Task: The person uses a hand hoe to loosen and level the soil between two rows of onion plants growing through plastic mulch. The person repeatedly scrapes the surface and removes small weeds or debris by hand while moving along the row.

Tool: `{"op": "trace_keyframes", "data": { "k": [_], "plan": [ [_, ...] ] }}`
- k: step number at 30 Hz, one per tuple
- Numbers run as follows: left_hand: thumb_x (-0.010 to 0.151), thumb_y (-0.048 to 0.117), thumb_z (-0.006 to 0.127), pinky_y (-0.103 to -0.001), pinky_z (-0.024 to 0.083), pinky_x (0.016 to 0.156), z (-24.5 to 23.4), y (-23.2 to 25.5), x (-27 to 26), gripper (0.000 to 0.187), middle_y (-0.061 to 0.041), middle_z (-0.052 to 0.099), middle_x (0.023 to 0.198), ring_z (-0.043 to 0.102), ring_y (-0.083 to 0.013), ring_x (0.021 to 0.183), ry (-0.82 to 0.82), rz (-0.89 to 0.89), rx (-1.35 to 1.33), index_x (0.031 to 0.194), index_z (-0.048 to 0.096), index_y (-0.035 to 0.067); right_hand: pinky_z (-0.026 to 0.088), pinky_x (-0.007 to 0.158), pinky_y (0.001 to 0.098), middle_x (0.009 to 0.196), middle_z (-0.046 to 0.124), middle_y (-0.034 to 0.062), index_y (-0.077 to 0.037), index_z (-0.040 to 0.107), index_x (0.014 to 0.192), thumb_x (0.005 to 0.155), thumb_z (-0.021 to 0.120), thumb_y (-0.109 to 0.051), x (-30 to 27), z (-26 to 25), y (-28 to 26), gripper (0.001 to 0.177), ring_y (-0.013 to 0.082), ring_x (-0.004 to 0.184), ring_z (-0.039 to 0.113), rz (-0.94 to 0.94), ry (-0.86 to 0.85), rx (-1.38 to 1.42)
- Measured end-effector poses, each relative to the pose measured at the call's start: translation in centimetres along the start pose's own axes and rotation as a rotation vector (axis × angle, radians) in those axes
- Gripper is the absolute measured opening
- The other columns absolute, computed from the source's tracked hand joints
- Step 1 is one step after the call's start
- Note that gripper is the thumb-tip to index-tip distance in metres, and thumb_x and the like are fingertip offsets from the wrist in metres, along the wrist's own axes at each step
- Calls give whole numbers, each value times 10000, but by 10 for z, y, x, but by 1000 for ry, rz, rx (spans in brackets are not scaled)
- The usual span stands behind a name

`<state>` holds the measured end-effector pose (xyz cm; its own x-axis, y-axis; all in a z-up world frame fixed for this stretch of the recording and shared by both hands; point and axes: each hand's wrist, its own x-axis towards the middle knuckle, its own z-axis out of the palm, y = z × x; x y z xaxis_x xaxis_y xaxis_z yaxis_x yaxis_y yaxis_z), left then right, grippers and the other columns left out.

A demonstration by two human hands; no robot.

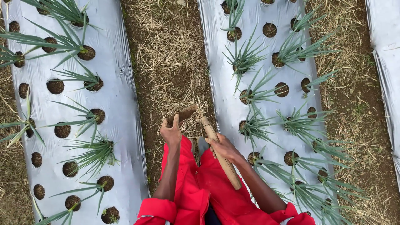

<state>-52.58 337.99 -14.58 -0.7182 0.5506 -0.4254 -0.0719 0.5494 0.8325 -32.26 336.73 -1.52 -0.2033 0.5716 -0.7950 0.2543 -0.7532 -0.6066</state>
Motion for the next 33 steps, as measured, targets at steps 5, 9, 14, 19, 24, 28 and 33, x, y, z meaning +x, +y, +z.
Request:
{"op": "trace_keyframes", "data": {
  "k": [5, 9, 14, 19, 24, 28, 33],
  "plan": [
    [859, 307, 858, -326, 558, 702, 27, 55, 77, 229, -121, 741, 802, 681, -197, 734, 9, 53, -14, 936, 766, 112, 618, 499, 338, 692, 650, 154, 8, 574, 1194, 946, 577, -246, 67, 10, -85, 355, 207, 550, 656, 58, -5, 13],
    [893, 194, 802, -301, 570, 659, 59, 109, 164, 114, -96, 736, 708, 707, -181, 641, -22, 130, -49, 878, 739, 100, 626, 521, 330, 735, 667, 154, 8, 561, 1256, 970, 579, -271, 167, 22, -129, 400, 204, 584, 675, 70, -32, 131],
    [936, 212, 792, -379, 562, 787, 83, 177, 258, 150, -157, 758, 867, 694, -210, 807, -80, 145, -123, 976, 762, 70, 619, 514, 323, 768, 660, 131, 15, 496, 1371, 1033, 498, -250, 220, 48, -234, 430, 188, 594, 658, 67, -43, 56],
    [848, 279, 879, -280, 523, 671, 124, 258, 344, 205, -65, 723, 722, 608, -121, 672, -58, 107, -116, 841, 766, 108, 627, 550, 339, 741, 645, 119, -8, 493, 1385, 1029, 525, -294, 268, 53, -333, 457, 187, 601, 666, 28, -44, 147],
    [1060, 415, 617, -333, 468, 620, 183, 312, 397, 410, -80, 685, 695, 561, -168, 623, -112, 121, -67, 821, 771, 119, 606, 532, 339, 685, 622, 112, -27, 568, 1252, 998, 642, -319, 346, 28, -369, 393, 174, 567, 646, -48, -24, 253],
    [1147, 323, 420, -199, 301, 463, 241, 364, 448, 515, 44, 460, 523, 350, -79, 456, -162, 68, -72, 696, 573, 128, 588, 504, 348, 650, 595, 115, -39, 593, 1151, 968, 669, -313, 409, 0, -435, 338, 184, 538, 622, 4, 18, 303],
    [1100, 384, 506, -282, 607, 770, 314, 360, 532, 460, -140, 769, 844, 753, -164, 773, -144, -70, -350, 936, 763, 40, 567, 454, 364, 646, 596, 118, -62, 600, 1022, 943, 694, -333, 481, -39, -530, 297, 193, 494, 617, 60, -38, 221]
  ]
}}
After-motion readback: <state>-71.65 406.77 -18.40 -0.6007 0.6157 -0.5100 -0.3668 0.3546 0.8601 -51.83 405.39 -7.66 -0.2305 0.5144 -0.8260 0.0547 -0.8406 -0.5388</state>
